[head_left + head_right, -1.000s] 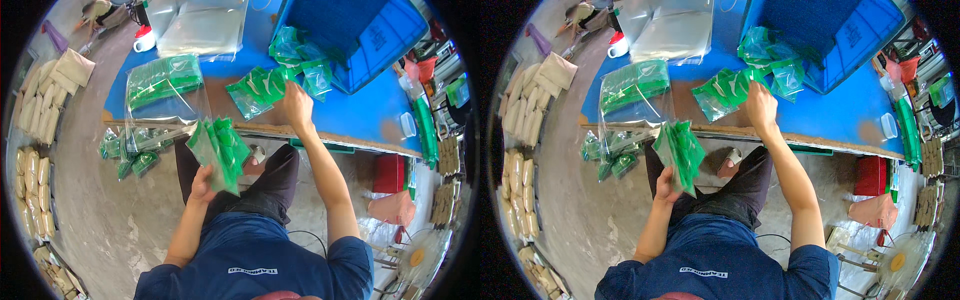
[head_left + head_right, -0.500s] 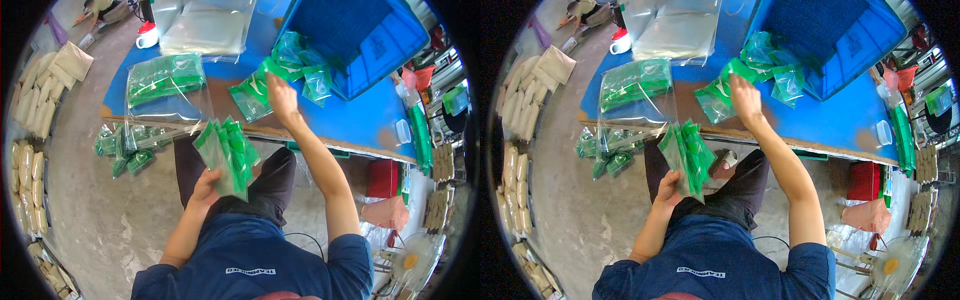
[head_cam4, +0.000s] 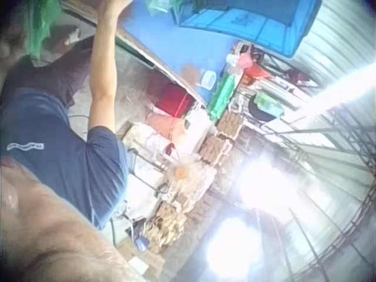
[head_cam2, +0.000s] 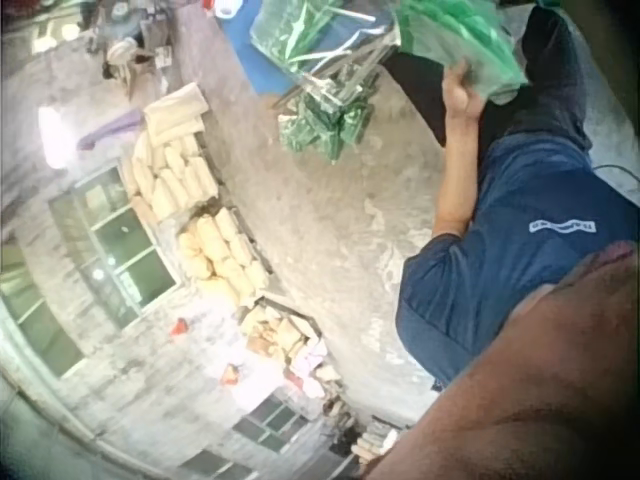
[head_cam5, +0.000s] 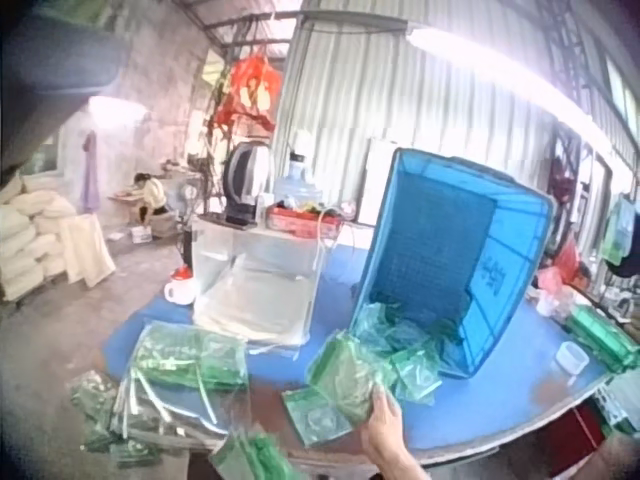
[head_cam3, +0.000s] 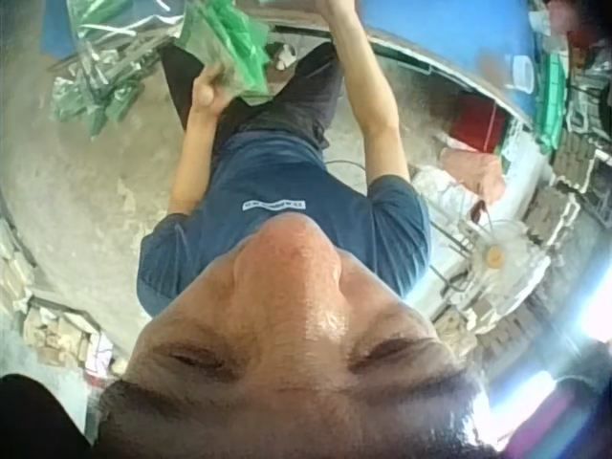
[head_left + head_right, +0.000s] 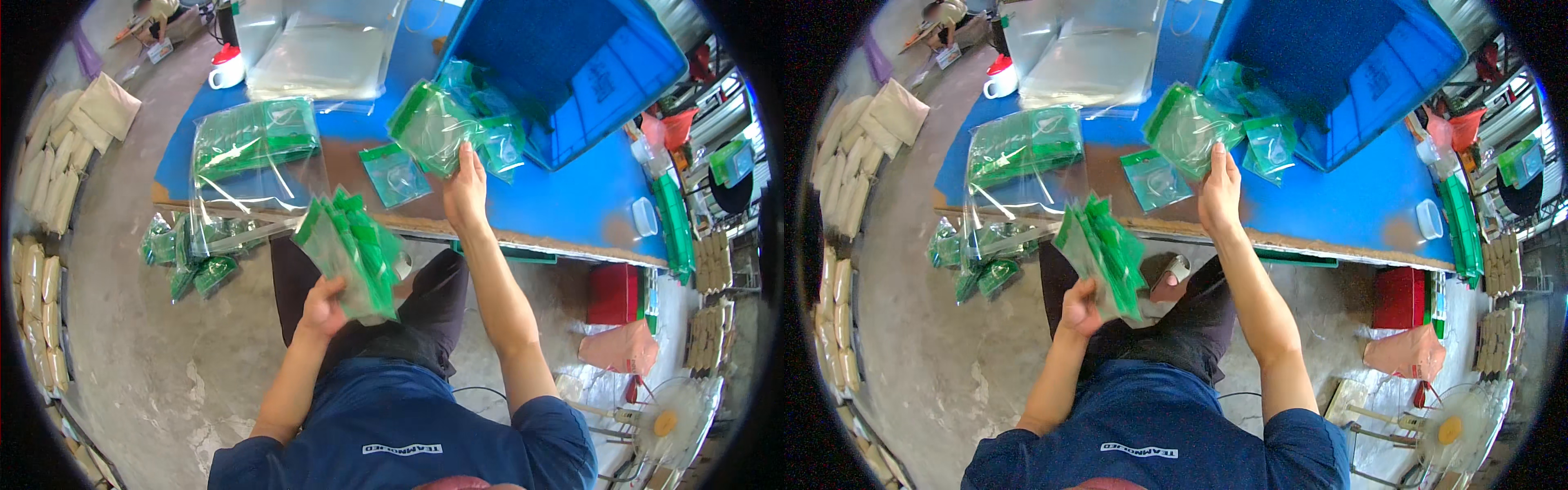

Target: The recorder is sorting green plastic packets and placing them into larger clear plastic bags on a blue work table.

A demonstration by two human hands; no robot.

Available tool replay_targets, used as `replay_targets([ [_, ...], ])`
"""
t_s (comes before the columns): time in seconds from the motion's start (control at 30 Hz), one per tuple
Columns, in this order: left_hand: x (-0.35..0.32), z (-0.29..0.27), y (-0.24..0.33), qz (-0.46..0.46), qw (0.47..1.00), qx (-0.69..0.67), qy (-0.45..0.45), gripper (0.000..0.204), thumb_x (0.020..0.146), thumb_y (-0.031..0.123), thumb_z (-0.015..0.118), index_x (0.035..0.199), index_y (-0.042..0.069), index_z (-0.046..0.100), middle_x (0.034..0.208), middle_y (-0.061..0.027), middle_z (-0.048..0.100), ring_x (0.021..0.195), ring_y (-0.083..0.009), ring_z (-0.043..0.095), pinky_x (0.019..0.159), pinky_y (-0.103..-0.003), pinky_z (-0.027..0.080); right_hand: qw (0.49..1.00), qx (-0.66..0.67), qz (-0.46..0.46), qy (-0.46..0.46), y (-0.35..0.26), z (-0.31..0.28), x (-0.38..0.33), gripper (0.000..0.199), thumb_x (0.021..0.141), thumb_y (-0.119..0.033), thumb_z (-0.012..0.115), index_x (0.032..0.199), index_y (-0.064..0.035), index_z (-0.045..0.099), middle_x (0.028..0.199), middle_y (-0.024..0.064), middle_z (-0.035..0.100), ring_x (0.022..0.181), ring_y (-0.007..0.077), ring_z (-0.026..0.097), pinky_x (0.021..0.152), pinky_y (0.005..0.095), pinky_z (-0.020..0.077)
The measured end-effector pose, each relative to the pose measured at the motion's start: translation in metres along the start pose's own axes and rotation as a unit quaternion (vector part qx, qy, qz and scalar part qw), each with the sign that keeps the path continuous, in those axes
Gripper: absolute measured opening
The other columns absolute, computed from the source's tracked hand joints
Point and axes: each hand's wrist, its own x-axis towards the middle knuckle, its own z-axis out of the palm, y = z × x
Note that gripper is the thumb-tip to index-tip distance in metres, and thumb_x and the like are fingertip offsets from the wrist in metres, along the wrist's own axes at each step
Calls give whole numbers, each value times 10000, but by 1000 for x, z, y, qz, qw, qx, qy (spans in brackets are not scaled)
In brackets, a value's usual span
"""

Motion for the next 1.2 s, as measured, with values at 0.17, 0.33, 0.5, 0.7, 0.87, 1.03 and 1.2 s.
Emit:
replay_targets([
  [0.17,20,20,5,-8,994,-60,-94,642,835,197,722,1380,-31,470,1348,-183,573,1233,-353,563,1093,-534,413,998,61,-18,-3,5,5,-44,382,1066,-308,460,1304,-20,538,1297,74,582,1157,176,545,990,327,438],
  [0.33,36,9,-10,28,992,-120,-34,503,876,165,715,1325,12,549,1309,-123,617,1189,-287,599,1075,-458,457,955,-290,-12,-65,42,2,-136,370,1065,-302,416,1168,10,585,1036,109,594,964,238,566,874,352,436],
  [0.5,16,-12,3,87,994,-56,41,476,921,215,676,1338,33,534,1302,-106,622,1190,-274,596,1035,-446,480,851,-402,-225,-252,26,-15,-90,449,1034,-355,410,1132,29,621,1090,226,604,978,410,587,901,451,461],
  [0.7,3,6,19,166,979,104,57,523,935,176,628,1400,4,460,1354,-135,575,1264,-284,539,1086,-469,424,581,-690,-301,-310,33,-38,-40,534,972,-377,536,1375,-30,495,1453,219,447,1401,388,358,1165,547,255],
  [0.87,18,-13,7,94,985,27,140,513,892,69,659,1367,-3,481,1309,-127,591,1224,-273,562,1074,-447,440,647,-590,-283,-391,26,-31,-52,411,970,-250,551,1324,-42,544,1350,192,556,1305,354,496,1097,501,376],
  [1.03,32,-11,-1,94,983,-2,157,452,908,71,655,1331,-2,515,1272,-126,613,1193,-271,580,1087,-437,427,826,-529,-157,-117,37,-2,2,311,960,-225,610,1169,5,625,1006,179,690,924,322,674,802,397,531],
  [1.2,36,-18,-16,49,991,-33,124,449,909,92,650,1334,21,523,1300,-124,605,1218,-284,567,1087,-454,425,538,-779,-321,-34,57,-51,72,326,913,-317,663,989,0,669,1000,199,638,959,378,630,784,460,522],
])
